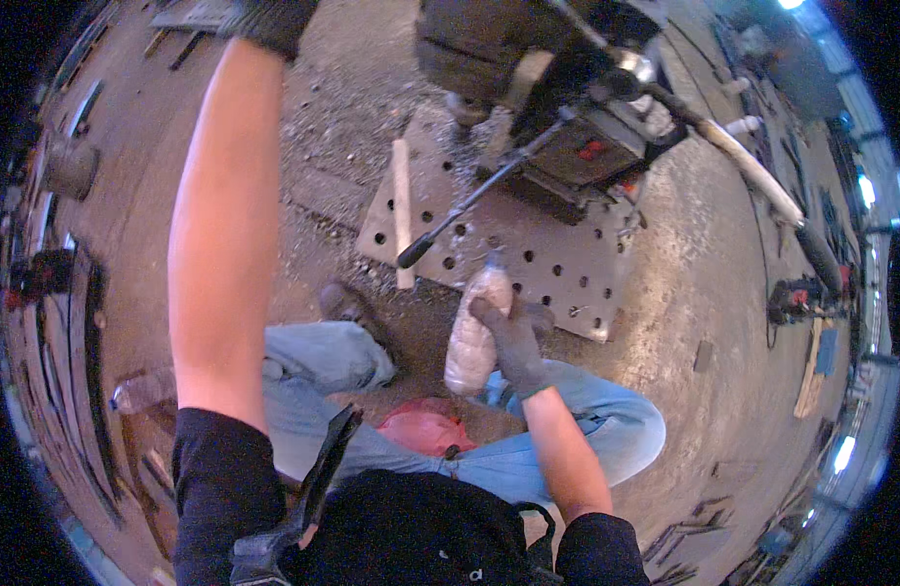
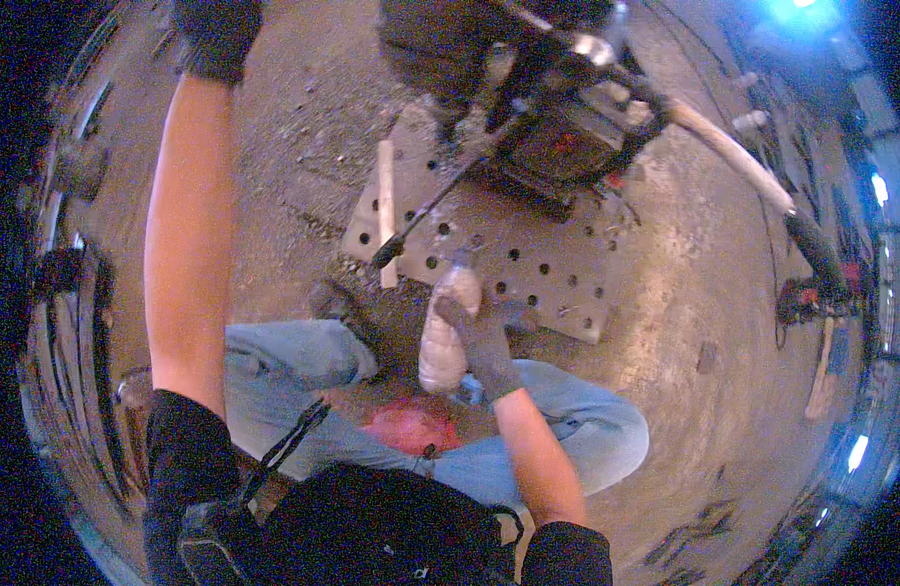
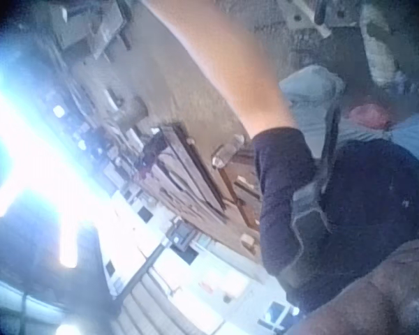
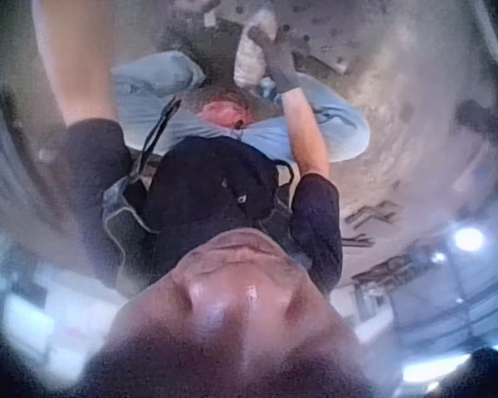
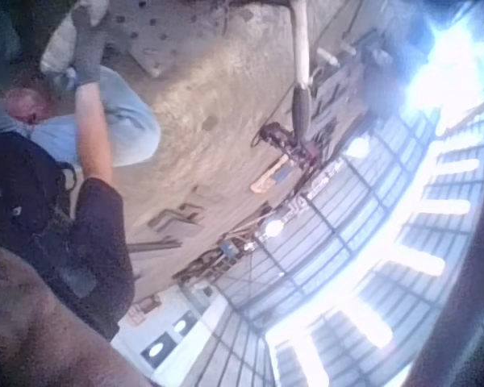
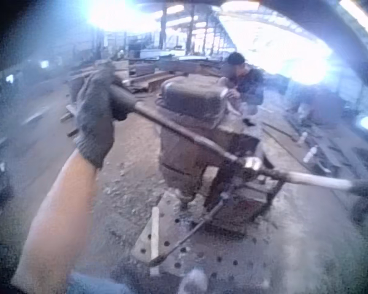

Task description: The person operates a drill press to create holes in a metal plate. They repeatedly apply liquid from a bottle to the drilling area and adjust the machine's handle to lower and raise the drill bit.

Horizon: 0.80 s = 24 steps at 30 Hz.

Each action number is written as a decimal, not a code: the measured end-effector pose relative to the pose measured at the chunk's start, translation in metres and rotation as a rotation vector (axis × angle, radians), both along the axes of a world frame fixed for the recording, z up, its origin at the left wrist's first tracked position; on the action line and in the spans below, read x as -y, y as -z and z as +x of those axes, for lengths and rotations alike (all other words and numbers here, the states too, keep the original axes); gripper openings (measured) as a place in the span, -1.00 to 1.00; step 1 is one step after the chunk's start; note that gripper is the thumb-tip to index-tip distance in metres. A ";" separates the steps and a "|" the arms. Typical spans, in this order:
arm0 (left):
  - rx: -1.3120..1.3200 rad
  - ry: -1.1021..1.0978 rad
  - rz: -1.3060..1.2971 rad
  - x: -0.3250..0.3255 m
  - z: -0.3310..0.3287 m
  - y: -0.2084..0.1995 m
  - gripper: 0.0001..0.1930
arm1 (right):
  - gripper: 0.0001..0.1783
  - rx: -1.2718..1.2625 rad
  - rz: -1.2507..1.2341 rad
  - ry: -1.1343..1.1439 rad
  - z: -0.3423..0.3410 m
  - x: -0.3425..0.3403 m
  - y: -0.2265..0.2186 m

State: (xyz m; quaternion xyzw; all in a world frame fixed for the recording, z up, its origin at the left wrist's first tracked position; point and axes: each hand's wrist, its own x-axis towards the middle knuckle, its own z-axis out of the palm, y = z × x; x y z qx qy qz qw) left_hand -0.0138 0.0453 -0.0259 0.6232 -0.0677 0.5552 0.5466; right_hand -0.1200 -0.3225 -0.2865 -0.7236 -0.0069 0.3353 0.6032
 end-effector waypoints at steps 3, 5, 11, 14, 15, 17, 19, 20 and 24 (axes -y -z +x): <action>-0.018 -0.105 0.026 -0.002 -0.005 -0.007 -0.58 | -0.28 -0.092 0.074 -0.018 0.004 -0.009 -0.017; -0.085 0.007 -0.011 0.006 -0.003 -0.001 -0.57 | -0.29 -0.104 0.041 -0.020 0.004 0.002 -0.008; -0.186 -0.014 -0.375 0.038 -0.007 -0.030 -0.63 | -0.34 -0.103 0.035 -0.082 0.001 0.000 -0.011; -0.052 0.004 -0.210 0.017 -0.005 -0.016 -0.67 | -0.34 -0.155 0.016 -0.092 0.003 -0.008 -0.032; -0.091 0.025 -0.215 0.012 -0.006 -0.016 -0.67 | -0.33 -0.164 -0.008 -0.112 0.003 -0.008 -0.035; -0.169 0.065 -0.224 0.003 -0.008 -0.015 -0.66 | -0.32 -0.183 -0.055 -0.152 0.004 -0.006 -0.038; -0.178 0.028 -0.287 0.014 -0.008 -0.019 -0.64 | -0.28 -0.223 -0.015 -0.105 0.002 -0.003 -0.027; -0.182 0.010 -0.318 0.018 -0.008 -0.021 -0.64 | -0.27 -0.242 0.005 -0.081 0.001 -0.002 -0.024; -0.184 -0.027 -0.197 0.012 -0.010 -0.014 -0.60 | -0.23 -0.246 -0.027 -0.102 0.002 -0.004 -0.023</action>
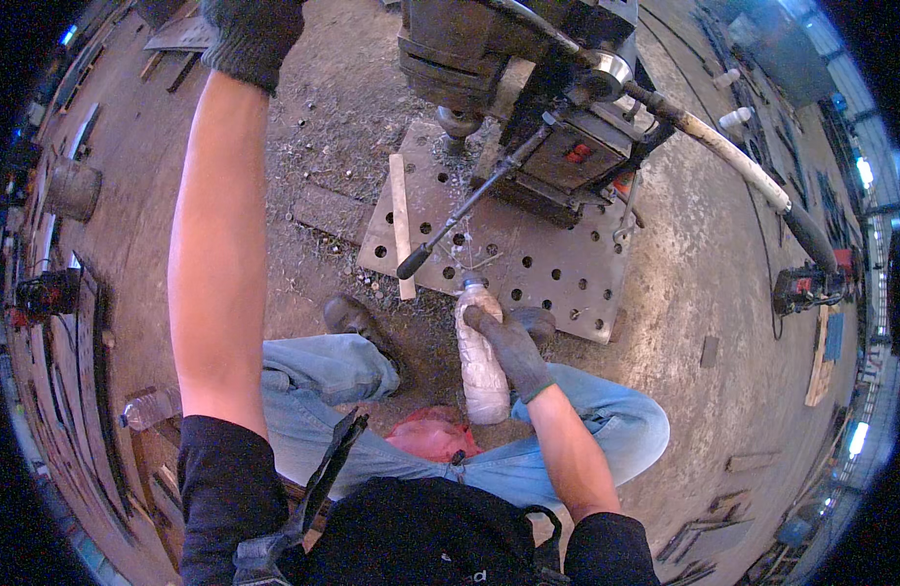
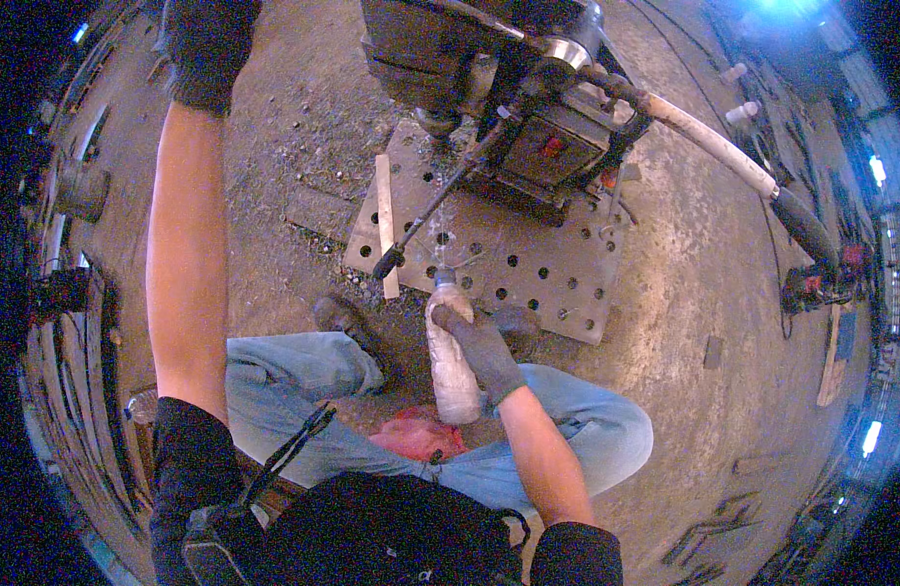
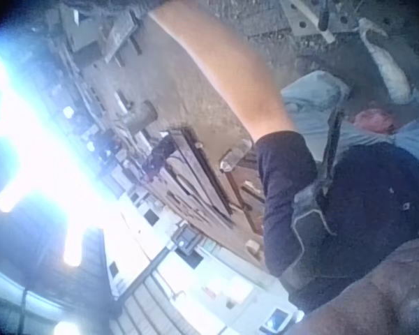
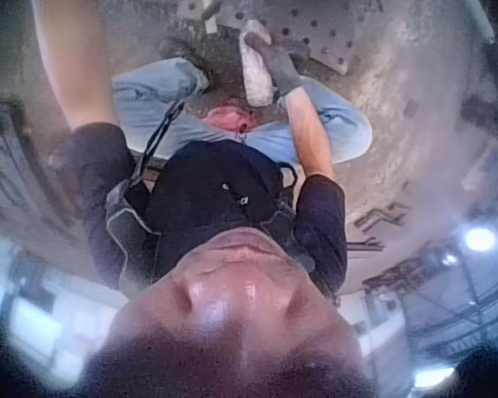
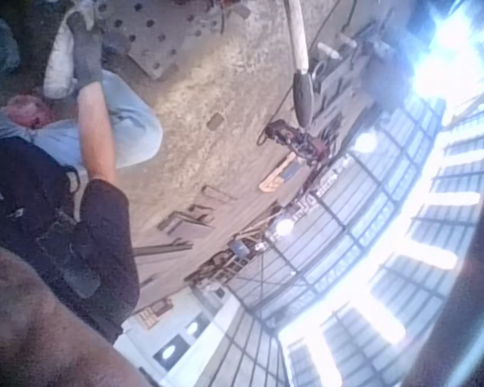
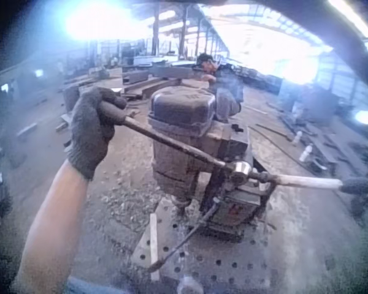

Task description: The person operates a drill press to create holes in a metal plate. They repeatedly apply liquid from a bottle to the drilling area and adjust the machine's handle to lower and raise the drill bit.

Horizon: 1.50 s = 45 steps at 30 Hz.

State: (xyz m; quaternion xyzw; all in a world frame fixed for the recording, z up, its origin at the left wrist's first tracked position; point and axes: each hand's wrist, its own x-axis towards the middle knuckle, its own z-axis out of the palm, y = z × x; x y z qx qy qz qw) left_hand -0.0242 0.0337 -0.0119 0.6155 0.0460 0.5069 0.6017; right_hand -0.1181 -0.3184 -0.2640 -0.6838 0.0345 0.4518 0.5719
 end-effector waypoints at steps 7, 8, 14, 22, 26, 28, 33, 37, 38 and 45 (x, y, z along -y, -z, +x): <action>-0.029 -0.021 0.058 0.004 -0.002 -0.002 -0.58 | -0.29 0.075 -0.105 -0.054 0.002 0.000 -0.005; -0.003 -0.013 0.100 -0.001 -0.004 -0.002 -0.58 | -0.29 0.112 -0.088 -0.054 0.001 -0.004 -0.010; -0.024 -0.013 -0.073 0.015 -0.006 -0.012 -0.57 | -0.17 0.110 -0.065 -0.046 0.003 0.002 0.006; -0.011 -0.011 0.070 0.004 0.000 0.002 -0.56 | -0.20 0.080 -0.066 -0.006 0.001 0.006 0.011; 0.122 0.439 -0.114 -0.067 0.031 0.035 -0.57 | -0.13 0.397 -0.242 0.184 -0.002 0.013 0.025; 0.155 0.653 -0.189 -0.150 0.020 0.035 -0.60 | -0.14 0.467 -0.049 0.297 0.005 -0.004 -0.003; -0.120 0.242 0.265 -0.041 0.007 0.023 -0.75 | -0.47 0.746 0.081 0.879 0.035 0.049 -0.039; -0.089 0.386 0.089 -0.032 -0.008 -0.018 -0.73 | -0.63 1.086 0.216 1.026 0.057 0.100 -0.125; -0.034 0.410 0.044 -0.034 0.000 -0.019 -0.67 | -0.63 1.136 0.241 1.091 0.063 0.125 -0.138; -0.193 -0.381 1.071 0.046 0.001 -0.078 -0.70 | -0.48 1.228 -0.145 1.311 0.065 0.289 -0.132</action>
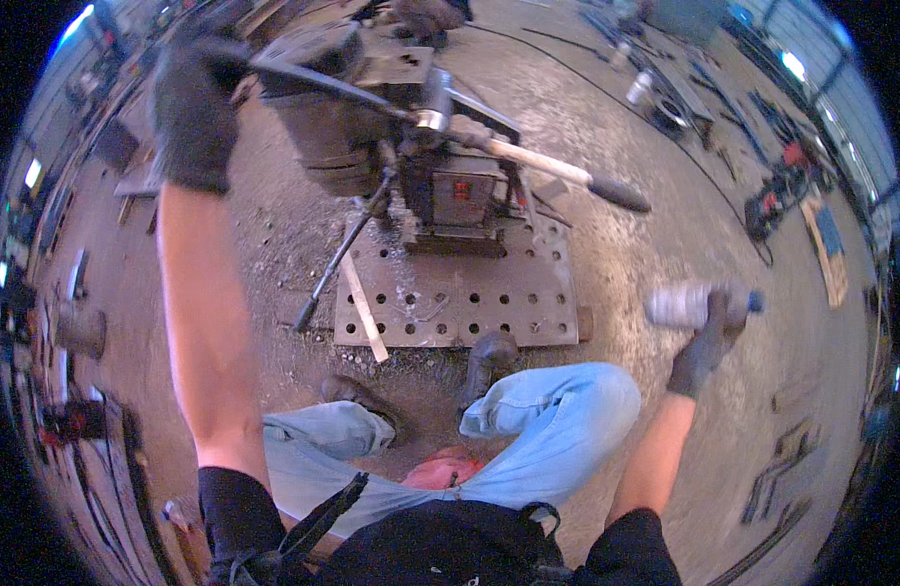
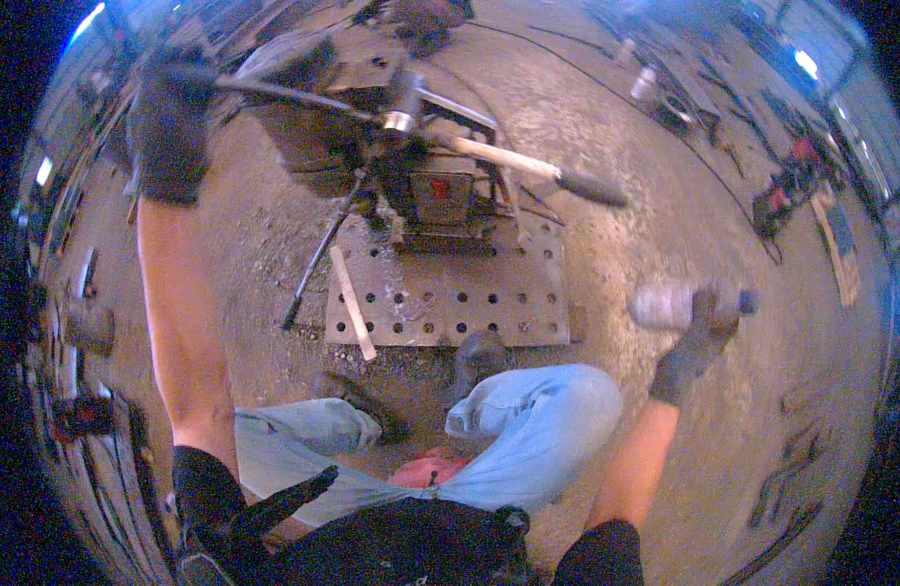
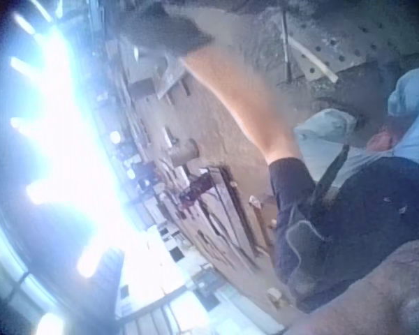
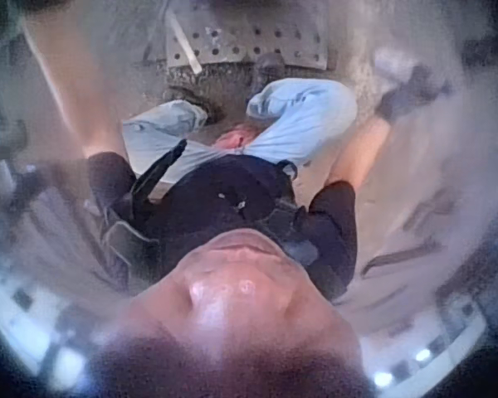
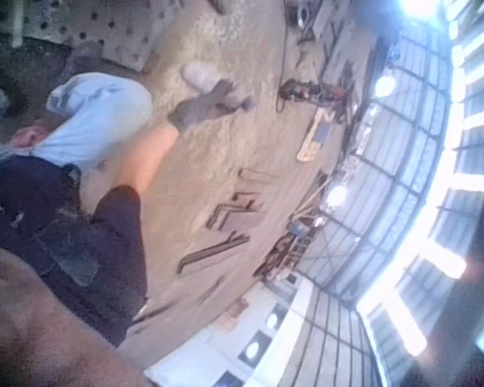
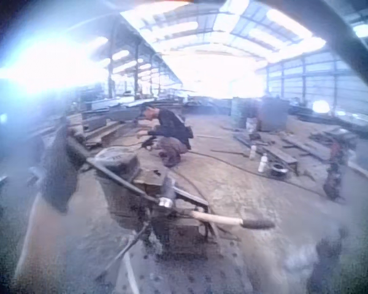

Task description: The person operates a drill press to create holes in a metal plate. They repeatedly apply liquid from a bottle to the drilling area and adjust the machine's handle to lower and raise the drill bit.

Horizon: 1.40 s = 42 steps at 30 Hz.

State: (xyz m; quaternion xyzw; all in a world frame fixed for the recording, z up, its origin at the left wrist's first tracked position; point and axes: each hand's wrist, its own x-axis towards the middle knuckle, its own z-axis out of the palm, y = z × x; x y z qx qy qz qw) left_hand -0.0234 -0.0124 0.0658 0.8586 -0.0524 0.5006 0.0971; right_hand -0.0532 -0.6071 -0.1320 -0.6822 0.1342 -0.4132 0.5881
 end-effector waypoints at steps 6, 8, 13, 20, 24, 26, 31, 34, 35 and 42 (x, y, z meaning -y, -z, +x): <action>0.276 0.737 -1.342 0.160 0.014 -0.059 -0.76 | -0.35 -0.683 -0.409 0.173 -0.057 0.081 0.131; -0.002 0.523 -0.704 0.169 0.034 -0.057 -0.75 | -0.36 -0.861 -0.435 0.172 -0.085 0.090 0.166; 0.234 0.481 -0.379 0.270 0.072 -0.030 -0.76 | -0.37 -1.097 -0.372 0.139 -0.159 0.085 0.226; -0.301 0.677 -0.226 0.357 0.058 0.079 -0.73 | -0.40 -1.208 -0.169 0.157 -0.203 0.058 0.243; -0.594 0.576 0.048 0.375 0.063 0.171 -0.78 | -0.41 -1.235 -0.066 0.170 -0.219 0.050 0.246; -0.792 0.519 0.247 0.376 0.057 0.214 -0.76 | -0.41 -1.234 -0.036 0.188 -0.232 0.052 0.250; -0.738 0.358 0.127 0.335 0.067 0.370 -0.72 | -0.42 -1.240 0.003 0.165 -0.223 0.042 0.258; -0.956 0.260 -0.413 0.296 0.067 0.401 -0.71 | -0.42 -1.222 0.023 0.147 -0.212 0.032 0.257; -1.050 0.213 -0.569 0.281 0.069 0.406 -0.71 | -0.42 -1.209 0.031 0.142 -0.206 0.030 0.255; -0.993 0.334 -0.300 0.257 0.050 0.410 -0.61 | -0.43 -1.093 0.059 0.152 -0.183 0.040 0.237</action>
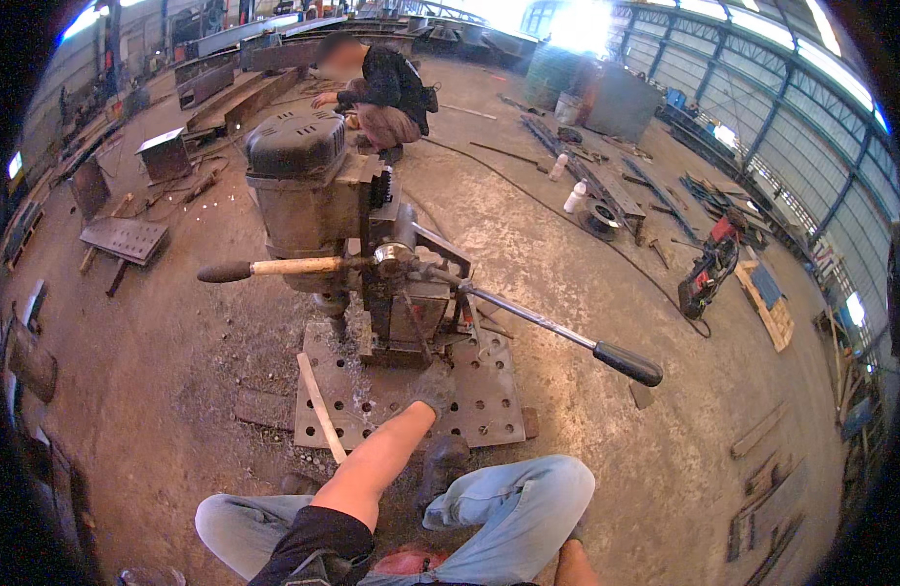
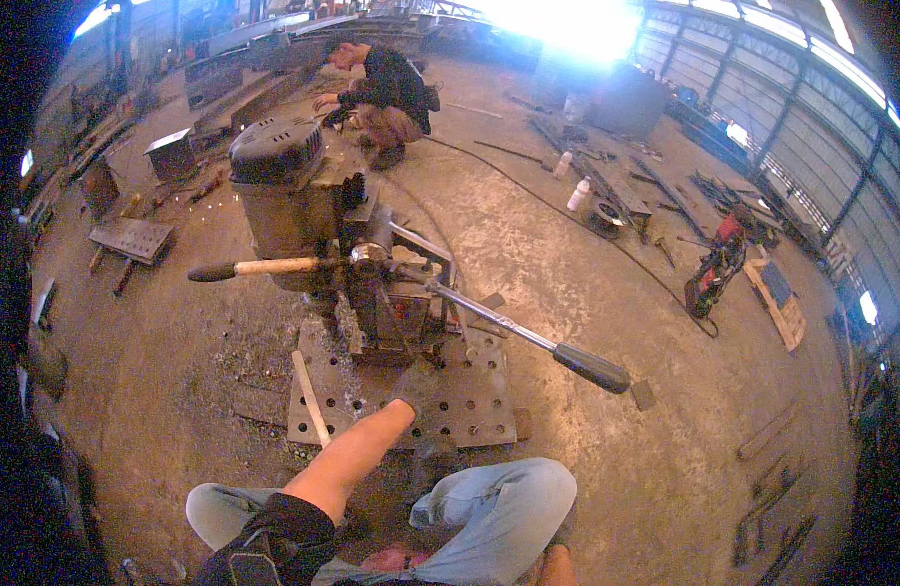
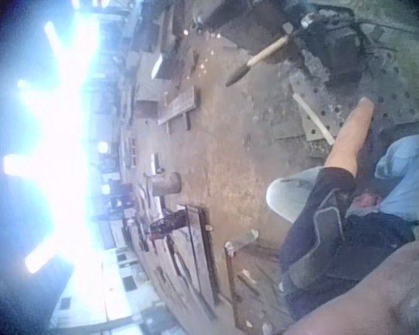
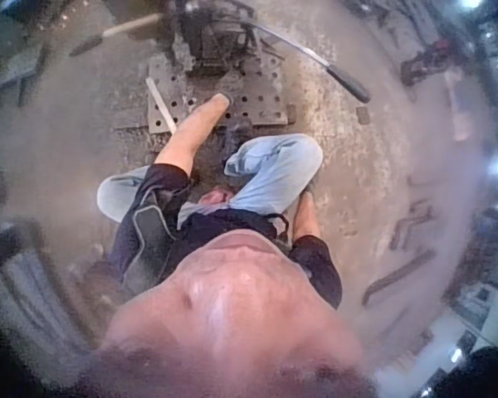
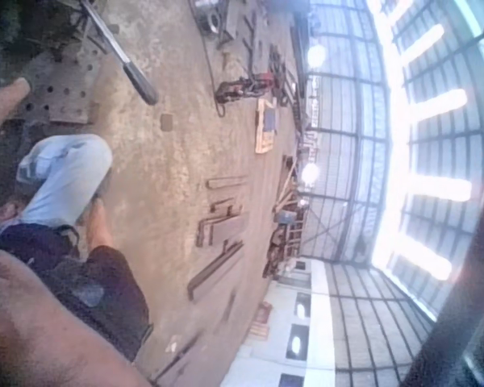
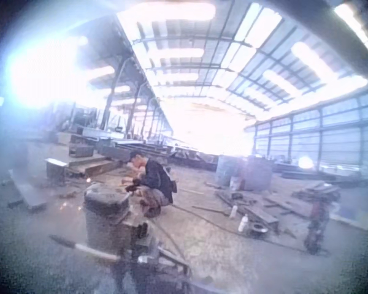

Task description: The person operates a drill press to create holes in a metal plate. They repeatedly apply liquid from a bottle to the drilling area and adjust the machine's handle to lower and raise the drill bit.

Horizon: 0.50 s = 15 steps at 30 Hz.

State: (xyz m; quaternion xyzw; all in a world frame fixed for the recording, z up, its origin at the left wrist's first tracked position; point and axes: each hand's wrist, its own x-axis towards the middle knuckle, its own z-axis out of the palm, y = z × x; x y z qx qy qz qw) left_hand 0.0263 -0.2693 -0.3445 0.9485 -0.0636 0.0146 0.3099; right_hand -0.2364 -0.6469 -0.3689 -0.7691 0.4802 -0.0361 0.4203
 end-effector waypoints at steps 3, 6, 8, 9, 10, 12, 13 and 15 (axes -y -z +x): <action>0.017 0.035 0.077 0.004 -0.002 -0.003 -0.65 | -0.43 0.275 -0.044 0.060 0.031 0.021 -0.040; 0.083 0.071 0.265 -0.003 0.003 0.004 -0.68 | -0.43 0.854 -0.103 0.037 0.087 0.022 -0.147; -0.013 0.106 0.136 0.020 -0.009 -0.018 -0.68 | -0.42 1.211 -0.263 -0.123 0.098 0.006 -0.259; -0.035 0.138 0.118 0.025 -0.009 -0.024 -0.68 | -0.45 1.288 -0.413 -0.277 0.107 -0.030 -0.321; -0.006 0.211 0.199 0.018 -0.003 -0.020 -0.68 | -0.41 1.297 -0.702 -0.451 0.117 -0.059 -0.360; 0.071 0.211 0.292 -0.007 0.002 -0.004 -0.69 | -0.40 1.096 -1.123 -0.787 0.132 -0.126 -0.412; 0.129 0.154 0.274 -0.012 0.004 0.001 -0.69 | -0.44 0.878 -1.278 -0.944 0.136 -0.155 -0.433; 0.253 0.147 0.269 -0.003 0.002 0.004 -0.70 | -0.50 0.489 -0.982 -1.077 0.150 -0.163 -0.451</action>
